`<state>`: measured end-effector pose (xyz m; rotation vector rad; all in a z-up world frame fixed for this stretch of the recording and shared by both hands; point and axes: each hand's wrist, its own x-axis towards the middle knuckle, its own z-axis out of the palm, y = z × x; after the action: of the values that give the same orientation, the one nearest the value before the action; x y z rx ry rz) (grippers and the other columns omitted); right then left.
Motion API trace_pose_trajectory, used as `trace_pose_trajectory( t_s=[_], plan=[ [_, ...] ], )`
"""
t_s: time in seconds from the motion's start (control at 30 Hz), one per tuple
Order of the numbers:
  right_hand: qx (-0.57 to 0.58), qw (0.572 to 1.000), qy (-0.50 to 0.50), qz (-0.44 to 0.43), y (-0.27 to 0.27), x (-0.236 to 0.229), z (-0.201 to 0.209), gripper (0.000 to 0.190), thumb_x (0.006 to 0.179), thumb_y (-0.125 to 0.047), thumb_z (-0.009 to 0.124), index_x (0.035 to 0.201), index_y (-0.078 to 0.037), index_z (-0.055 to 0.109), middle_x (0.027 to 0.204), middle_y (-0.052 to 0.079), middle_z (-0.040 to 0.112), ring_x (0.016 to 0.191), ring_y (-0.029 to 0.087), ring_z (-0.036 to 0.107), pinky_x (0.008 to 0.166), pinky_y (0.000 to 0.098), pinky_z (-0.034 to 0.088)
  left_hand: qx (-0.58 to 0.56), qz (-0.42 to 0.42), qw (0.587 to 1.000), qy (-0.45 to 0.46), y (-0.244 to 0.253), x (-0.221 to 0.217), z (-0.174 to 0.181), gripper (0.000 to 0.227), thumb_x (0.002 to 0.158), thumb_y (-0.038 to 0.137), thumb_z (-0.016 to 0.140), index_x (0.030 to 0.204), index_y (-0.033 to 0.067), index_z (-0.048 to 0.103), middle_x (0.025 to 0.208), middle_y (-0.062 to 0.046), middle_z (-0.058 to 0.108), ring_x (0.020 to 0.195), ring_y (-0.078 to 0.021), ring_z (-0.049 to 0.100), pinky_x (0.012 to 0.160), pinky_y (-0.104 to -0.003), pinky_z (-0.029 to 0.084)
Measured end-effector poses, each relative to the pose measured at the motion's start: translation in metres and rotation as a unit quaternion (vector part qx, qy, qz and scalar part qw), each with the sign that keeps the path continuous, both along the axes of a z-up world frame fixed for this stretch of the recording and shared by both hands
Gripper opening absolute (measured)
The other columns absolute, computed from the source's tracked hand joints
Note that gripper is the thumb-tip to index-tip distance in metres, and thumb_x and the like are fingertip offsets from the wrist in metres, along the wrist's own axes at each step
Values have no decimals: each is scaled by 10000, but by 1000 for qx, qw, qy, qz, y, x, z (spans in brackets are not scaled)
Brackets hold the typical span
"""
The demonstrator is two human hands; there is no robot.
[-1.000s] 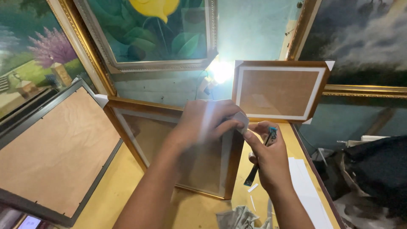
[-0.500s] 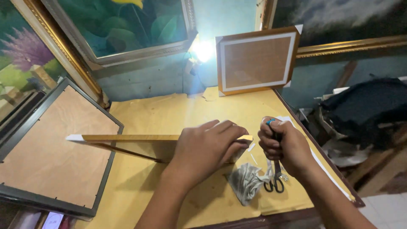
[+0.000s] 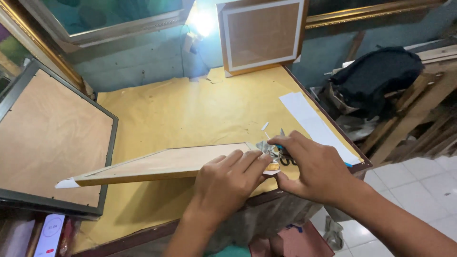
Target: Attaching protective cardboard corners to picture frames to prepare them for transport or sale.
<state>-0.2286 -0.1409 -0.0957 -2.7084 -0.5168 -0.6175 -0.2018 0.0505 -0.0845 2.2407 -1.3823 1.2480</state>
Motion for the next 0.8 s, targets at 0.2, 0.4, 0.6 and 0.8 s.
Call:
trace_pose_trajectory(
  t_s=[0.2, 0.4, 0.6, 0.8],
  plan=[
    [-55, 998, -5, 16, 10, -17, -12, 562, 591, -353, 614, 1116, -200, 483, 939, 26, 534, 778, 240, 586, 422, 384, 436, -19, 9, 999, -26, 7, -25, -13, 70, 855, 92, 584, 881, 156, 595, 842, 34, 598, 617, -127, 508, 435, -247, 349],
    [-61, 995, -31, 69, 13, -23, -25, 462, 597, -258, 558, 1054, -193, 531, 816, -3, 564, 649, 237, 574, 428, 367, 416, -29, -2, 999, 15, 14, -37, -24, 54, 858, 112, 563, 883, 152, 592, 849, 29, 600, 637, -137, 518, 447, -267, 365],
    [-99, 981, -98, 137, 8, -19, -33, 354, 773, -371, 518, 1013, -111, 521, 843, 29, 583, 732, 234, 584, 491, 356, 427, -23, -1, 999, 29, 15, -40, -26, 112, 804, 70, 579, 887, 144, 590, 873, 26, 606, 666, -143, 532, 484, -275, 393],
    [-157, 966, -153, 135, 6, -17, -34, 396, 830, -459, 418, 1015, -123, 518, 790, 13, 560, 702, 219, 577, 430, 367, 393, -22, -4, 999, 39, 15, -41, -25, 64, 872, 163, 520, 880, 145, 580, 867, 32, 596, 659, -156, 517, 466, -289, 383]
  ],
)
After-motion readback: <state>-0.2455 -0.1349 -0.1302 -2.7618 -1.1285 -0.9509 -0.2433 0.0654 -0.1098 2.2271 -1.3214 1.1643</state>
